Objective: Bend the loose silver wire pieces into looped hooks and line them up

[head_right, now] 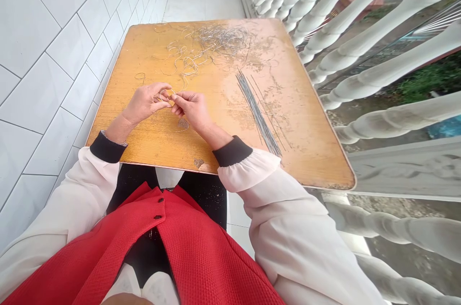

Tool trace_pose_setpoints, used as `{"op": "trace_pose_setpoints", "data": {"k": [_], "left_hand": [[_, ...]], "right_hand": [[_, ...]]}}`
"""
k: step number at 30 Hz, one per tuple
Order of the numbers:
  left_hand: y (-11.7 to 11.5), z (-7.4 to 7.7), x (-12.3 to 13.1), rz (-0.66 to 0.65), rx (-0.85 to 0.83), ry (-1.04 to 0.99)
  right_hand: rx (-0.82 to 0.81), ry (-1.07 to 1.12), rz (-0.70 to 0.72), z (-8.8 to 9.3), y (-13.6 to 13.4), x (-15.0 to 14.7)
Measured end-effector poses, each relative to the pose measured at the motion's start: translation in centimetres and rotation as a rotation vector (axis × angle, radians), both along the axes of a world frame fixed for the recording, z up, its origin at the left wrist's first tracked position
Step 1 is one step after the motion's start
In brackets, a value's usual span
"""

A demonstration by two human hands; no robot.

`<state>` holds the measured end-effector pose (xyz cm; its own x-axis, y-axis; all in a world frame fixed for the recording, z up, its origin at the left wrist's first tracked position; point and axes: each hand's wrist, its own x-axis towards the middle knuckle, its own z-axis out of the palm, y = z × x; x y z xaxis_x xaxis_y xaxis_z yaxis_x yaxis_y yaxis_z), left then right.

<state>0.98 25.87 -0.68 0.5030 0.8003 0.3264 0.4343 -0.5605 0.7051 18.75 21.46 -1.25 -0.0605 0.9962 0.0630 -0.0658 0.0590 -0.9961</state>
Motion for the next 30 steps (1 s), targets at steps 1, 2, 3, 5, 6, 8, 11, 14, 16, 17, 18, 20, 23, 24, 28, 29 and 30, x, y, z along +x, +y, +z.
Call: {"op": "trace_pose_setpoints", "data": {"k": [1,2,3,5,6,8,11,14,16,17,18,20,23,24,28,29,30], "left_hand": [[0.0,0.0,0.0,0.002,0.006,0.004],[0.1,0.0,0.0,0.0,0.016,0.015],[0.1,0.0,-0.1,-0.003,0.031,0.029],[0.4,-0.2,-0.2,-0.021,0.069,0.053],[0.5,-0.4,-0.2,-0.035,0.09,0.059],[0.8,-0.8,-0.4,-0.066,0.126,0.061],[1.1,-1.3,-0.5,-0.086,0.177,0.053],[1.2,-1.6,-0.6,-0.078,0.208,0.049],[1.2,-1.8,-0.6,-0.075,0.21,0.044],[1.3,-1.8,-0.6,-0.076,0.206,0.038],[1.4,-1.9,-0.6,-0.079,0.2,0.027],[1.5,-2.0,-0.6,-0.082,0.19,-0.003],[1.5,-2.2,-0.4,-0.066,0.19,-0.031],[1.5,-2.3,-0.4,-0.054,0.194,-0.034],[1.3,-2.4,-0.3,-0.024,0.203,-0.045],[1.2,-2.4,-0.3,-0.025,0.197,-0.055],[1.2,-2.3,-0.2,-0.029,0.181,-0.071]], "right_hand": [[0.01,0.003,-0.003,0.0,0.0,0.0],[0.016,0.003,-0.007,0.0,0.0,0.0],[0.017,0.003,-0.01,0.0,0.0,0.0],[0.01,0.007,-0.016,0.0,0.0,0.0],[0.006,0.009,-0.018,0.1,0.0,0.0],[0.005,0.009,-0.024,0.1,0.0,0.0],[0.003,0.003,-0.022,0.0,0.1,0.0],[-0.009,0.01,-0.021,0.0,0.2,0.0],[-0.015,0.009,-0.026,0.0,0.2,-0.1],[-0.016,0.004,-0.027,0.1,0.1,-0.1],[-0.016,-0.001,-0.029,0.1,0.1,-0.1],[-0.014,-0.007,-0.034,0.1,0.1,-0.2],[-0.016,0.005,-0.038,0.0,0.1,-0.2],[-0.019,0.012,-0.038,0.0,0.1,-0.2],[-0.019,0.021,-0.038,-0.1,0.1,-0.2],[-0.014,0.02,-0.039,-0.1,0.1,-0.2],[-0.007,0.019,-0.04,-0.1,0.1,-0.2]]}}
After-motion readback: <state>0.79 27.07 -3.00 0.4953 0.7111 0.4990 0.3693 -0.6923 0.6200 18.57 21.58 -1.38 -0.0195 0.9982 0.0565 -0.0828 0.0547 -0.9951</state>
